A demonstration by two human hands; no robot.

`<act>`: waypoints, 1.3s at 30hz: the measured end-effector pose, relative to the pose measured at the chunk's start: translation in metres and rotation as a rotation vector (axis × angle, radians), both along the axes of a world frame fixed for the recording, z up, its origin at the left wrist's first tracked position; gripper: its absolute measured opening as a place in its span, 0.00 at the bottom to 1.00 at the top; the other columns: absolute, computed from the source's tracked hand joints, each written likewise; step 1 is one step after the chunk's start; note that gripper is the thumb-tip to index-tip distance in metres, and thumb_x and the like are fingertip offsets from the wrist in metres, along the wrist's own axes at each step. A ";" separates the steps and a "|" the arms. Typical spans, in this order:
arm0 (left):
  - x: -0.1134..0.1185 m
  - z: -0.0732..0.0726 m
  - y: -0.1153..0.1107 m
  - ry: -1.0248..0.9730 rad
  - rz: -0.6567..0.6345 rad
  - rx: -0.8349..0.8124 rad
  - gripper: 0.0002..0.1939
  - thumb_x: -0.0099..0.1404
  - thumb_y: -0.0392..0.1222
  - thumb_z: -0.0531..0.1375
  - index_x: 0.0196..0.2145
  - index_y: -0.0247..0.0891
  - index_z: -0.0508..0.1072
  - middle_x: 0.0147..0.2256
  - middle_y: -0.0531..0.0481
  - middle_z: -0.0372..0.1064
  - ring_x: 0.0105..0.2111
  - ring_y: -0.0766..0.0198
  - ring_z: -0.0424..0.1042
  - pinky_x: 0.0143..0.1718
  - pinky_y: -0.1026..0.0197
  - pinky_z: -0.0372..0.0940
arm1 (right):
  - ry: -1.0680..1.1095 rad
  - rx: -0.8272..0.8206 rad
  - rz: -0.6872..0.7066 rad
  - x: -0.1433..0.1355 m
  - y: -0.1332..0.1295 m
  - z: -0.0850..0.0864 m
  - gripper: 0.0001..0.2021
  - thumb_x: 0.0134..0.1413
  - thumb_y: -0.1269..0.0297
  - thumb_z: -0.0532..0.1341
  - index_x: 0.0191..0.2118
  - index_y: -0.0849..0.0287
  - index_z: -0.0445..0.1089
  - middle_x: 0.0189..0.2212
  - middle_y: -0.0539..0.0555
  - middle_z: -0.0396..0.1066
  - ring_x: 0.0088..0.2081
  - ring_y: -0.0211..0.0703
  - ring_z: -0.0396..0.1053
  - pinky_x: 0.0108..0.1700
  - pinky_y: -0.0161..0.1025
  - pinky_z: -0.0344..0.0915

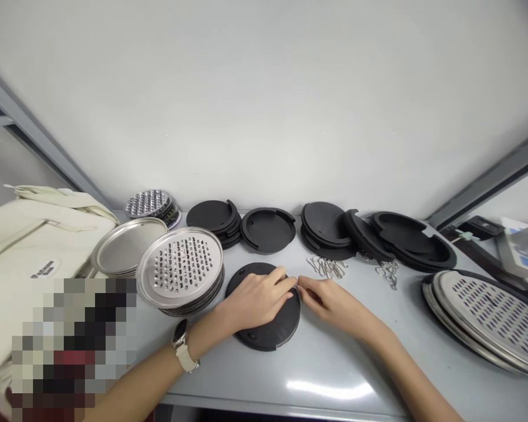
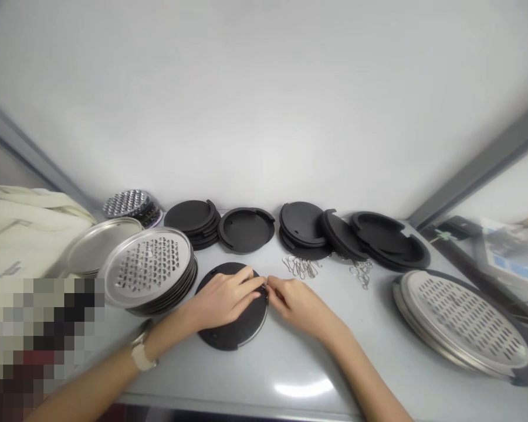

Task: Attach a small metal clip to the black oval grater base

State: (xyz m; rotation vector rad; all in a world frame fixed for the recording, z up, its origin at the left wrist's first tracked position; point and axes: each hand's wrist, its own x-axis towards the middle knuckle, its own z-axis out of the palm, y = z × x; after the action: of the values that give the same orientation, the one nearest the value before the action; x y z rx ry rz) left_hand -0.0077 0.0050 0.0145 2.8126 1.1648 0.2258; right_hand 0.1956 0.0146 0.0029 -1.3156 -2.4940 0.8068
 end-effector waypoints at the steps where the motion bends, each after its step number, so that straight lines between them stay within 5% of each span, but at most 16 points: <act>1: 0.000 0.000 0.000 0.002 -0.003 0.001 0.15 0.72 0.43 0.42 0.51 0.40 0.61 0.40 0.48 0.61 0.30 0.66 0.68 0.26 0.64 0.63 | -0.006 0.003 0.002 0.000 0.000 0.000 0.12 0.63 0.65 0.46 0.28 0.57 0.58 0.18 0.45 0.59 0.20 0.34 0.54 0.25 0.33 0.49; 19: 0.000 -0.003 0.001 0.001 0.002 0.018 0.18 0.72 0.44 0.41 0.56 0.37 0.56 0.42 0.47 0.61 0.32 0.64 0.69 0.25 0.63 0.64 | -0.020 0.019 0.011 0.004 0.002 -0.002 0.14 0.65 0.64 0.44 0.33 0.58 0.63 0.22 0.50 0.66 0.21 0.37 0.61 0.26 0.35 0.53; 30: 0.000 -0.002 0.000 0.015 -0.002 0.010 0.17 0.72 0.44 0.41 0.52 0.38 0.60 0.42 0.47 0.61 0.32 0.65 0.68 0.26 0.64 0.63 | -0.041 0.012 -0.014 0.003 0.000 -0.004 0.14 0.66 0.62 0.43 0.29 0.56 0.56 0.19 0.45 0.58 0.20 0.35 0.56 0.26 0.34 0.50; 39: 0.000 0.001 -0.001 0.029 0.006 -0.002 0.16 0.72 0.44 0.41 0.52 0.38 0.59 0.42 0.47 0.61 0.32 0.65 0.68 0.26 0.63 0.64 | -0.024 -0.018 -0.013 0.001 -0.001 -0.001 0.13 0.64 0.63 0.45 0.29 0.57 0.59 0.20 0.47 0.62 0.20 0.35 0.58 0.26 0.34 0.51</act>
State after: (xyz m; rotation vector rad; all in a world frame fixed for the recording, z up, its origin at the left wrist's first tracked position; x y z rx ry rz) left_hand -0.0075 0.0042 0.0157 2.8201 1.1794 0.1853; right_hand 0.1970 0.0135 0.0024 -1.3547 -2.4996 0.8170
